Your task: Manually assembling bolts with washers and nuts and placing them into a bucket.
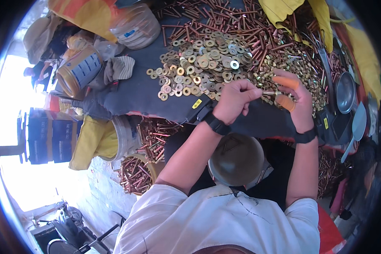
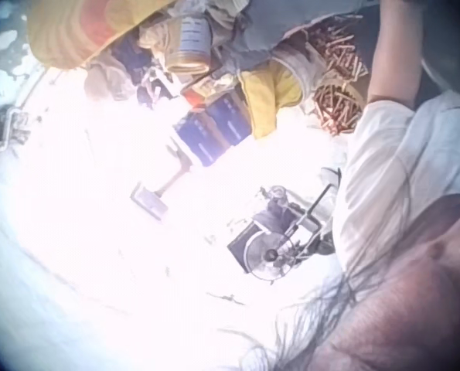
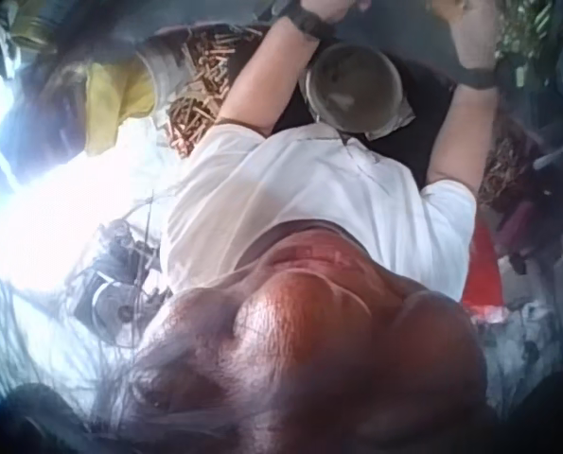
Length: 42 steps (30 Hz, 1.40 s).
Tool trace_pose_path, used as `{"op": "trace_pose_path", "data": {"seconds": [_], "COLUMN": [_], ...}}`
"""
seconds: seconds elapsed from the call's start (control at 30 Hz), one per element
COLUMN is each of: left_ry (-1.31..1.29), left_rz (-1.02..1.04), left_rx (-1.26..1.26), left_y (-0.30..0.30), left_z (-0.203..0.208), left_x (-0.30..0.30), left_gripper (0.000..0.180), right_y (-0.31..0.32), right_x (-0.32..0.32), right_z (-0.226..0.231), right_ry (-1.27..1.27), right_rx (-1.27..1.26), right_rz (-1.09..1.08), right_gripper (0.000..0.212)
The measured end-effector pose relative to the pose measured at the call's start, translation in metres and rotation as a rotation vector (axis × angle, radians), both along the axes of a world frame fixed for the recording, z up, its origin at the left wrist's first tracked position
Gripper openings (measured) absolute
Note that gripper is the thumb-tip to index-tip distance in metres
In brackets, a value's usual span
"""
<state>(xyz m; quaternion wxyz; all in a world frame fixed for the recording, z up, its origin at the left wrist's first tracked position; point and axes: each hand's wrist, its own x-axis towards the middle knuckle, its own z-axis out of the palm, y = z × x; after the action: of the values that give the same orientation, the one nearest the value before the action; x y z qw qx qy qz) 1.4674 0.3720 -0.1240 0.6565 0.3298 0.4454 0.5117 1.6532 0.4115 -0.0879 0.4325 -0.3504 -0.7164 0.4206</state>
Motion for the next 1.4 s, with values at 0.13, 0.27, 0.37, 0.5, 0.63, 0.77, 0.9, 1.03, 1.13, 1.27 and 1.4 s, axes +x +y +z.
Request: {"op": "trace_pose_path", "data": {"seconds": [0.13,0.27,0.37,0.5,0.63,0.77,0.9,1.03,1.13,1.27,1.4], "left_ry": [0.013,0.037,0.035,0.053,0.048,0.098,0.35,0.468,0.745,0.99,1.444], "left_rz": [-0.038,-0.034,-0.044,-0.033,-0.085,-0.146,-0.521,-0.301,0.08,0.344,0.19], "left_rx": [0.016,0.001,-0.031,-0.037,-0.024,0.026,0.315,0.312,0.058,0.076,0.011], "left_y": [-0.003,-0.009,-0.008,-0.013,-0.01,-0.014,-0.033,-0.029,0.006,0.08,0.154], "left_z": [-0.003,0.0,0.005,0.004,0.005,0.004,0.017,0.043,0.057,0.033,0.003], "left_x": [0.003,0.0,0.002,-0.008,-0.001,-0.006,-0.013,-0.047,-0.105,-0.202,-0.226], "left_gripper": [0.012,0.013,0.012,0.012,0.014,0.015,0.028,0.029,0.034,0.046,0.055], "right_y": [0.009,-0.01,-0.009,-0.011,0.001,-0.005,0.004,-0.002,-0.004,-0.002,0.002], "right_x": [0.026,-0.006,0.016,0.001,0.022,0.021,0.031,0.038,0.036,0.011,0.002], "right_z": [-0.017,0.004,-0.005,-0.005,-0.015,-0.014,-0.025,-0.029,-0.027,-0.024,-0.027], "right_ry": [-0.252,0.018,-0.247,-0.047,-0.051,0.19,0.223,0.149,0.071,-0.027,-0.11], "right_rx": [-0.178,0.019,0.036,0.008,0.077,-0.172,-0.302,-0.388,-0.384,-0.258,-0.121], "right_rz": [0.091,-0.05,0.016,-0.054,0.069,0.046,0.044,-0.055,-0.076,-0.109,-0.126], "right_gripper": [0.028,0.02,0.02,0.014,0.016,0.025,0.029,0.027,0.022,0.013,0.011]}}
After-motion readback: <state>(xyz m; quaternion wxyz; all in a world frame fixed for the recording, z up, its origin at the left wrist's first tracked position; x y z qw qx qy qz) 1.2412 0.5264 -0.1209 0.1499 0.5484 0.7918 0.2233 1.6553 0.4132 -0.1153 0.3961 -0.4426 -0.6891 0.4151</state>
